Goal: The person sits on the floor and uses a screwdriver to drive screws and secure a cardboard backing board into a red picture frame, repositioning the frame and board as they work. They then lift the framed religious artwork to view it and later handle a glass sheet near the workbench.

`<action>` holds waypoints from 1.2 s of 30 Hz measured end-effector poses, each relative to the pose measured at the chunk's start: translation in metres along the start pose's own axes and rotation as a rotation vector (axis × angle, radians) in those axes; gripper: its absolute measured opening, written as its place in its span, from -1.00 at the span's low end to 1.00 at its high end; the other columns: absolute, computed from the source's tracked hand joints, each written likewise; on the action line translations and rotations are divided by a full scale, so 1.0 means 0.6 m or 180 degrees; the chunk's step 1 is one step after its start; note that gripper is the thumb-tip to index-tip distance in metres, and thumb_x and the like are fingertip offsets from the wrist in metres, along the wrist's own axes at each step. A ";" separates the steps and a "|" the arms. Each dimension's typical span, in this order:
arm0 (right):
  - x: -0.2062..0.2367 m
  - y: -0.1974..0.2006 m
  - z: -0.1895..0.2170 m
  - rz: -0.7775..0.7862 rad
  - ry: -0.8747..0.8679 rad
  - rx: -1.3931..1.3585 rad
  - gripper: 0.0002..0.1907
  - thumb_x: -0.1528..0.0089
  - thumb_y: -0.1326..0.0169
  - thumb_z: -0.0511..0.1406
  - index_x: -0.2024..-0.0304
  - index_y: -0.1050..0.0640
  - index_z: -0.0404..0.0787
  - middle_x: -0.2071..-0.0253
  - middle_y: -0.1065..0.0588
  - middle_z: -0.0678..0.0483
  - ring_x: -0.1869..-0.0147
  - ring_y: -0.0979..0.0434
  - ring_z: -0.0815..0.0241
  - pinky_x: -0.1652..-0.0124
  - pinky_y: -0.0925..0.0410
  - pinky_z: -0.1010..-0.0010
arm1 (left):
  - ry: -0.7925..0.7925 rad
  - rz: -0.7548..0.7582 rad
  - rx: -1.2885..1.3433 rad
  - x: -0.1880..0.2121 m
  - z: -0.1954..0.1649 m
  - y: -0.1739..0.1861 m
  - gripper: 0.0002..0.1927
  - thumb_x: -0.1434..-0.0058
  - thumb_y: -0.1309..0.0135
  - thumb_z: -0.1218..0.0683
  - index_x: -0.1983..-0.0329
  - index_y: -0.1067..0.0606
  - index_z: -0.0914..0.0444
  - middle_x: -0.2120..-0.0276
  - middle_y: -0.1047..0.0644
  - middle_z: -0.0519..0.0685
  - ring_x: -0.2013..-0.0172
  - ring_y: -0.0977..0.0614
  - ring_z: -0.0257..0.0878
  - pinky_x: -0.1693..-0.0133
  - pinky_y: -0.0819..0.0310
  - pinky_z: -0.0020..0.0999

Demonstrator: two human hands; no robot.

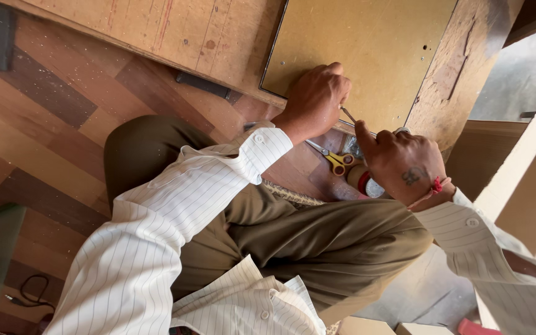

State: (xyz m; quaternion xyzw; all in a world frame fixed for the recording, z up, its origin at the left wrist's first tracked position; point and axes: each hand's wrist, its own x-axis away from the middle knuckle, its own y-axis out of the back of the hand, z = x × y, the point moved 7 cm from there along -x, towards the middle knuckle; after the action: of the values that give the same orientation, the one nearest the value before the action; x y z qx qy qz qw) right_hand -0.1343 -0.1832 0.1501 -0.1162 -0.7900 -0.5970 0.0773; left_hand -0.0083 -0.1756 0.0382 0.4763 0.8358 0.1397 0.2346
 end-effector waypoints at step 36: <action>0.007 -0.114 -0.075 0.0209 -0.4312 -0.4904 -0.76 -0.32 -0.12 -0.30 0.16 -0.63 -0.41 0.59 -0.43 0.04 0.67 -0.24 0.30 0.67 -0.06 0.42 | -0.0359 -0.0295 -0.0091 0.009 -0.004 0.010 -0.85 0.08 0.02 0.35 0.69 -0.39 0.31 0.50 -0.46 0.14 0.35 -0.55 0.02 0.26 -0.46 -0.03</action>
State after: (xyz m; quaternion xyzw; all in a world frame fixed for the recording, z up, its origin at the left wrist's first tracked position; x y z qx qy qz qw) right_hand -0.1576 -0.2439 0.1003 -0.4685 -0.0665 -0.7487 -0.4642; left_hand -0.0075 -0.1680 0.0416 0.4408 0.8404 0.1135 0.2943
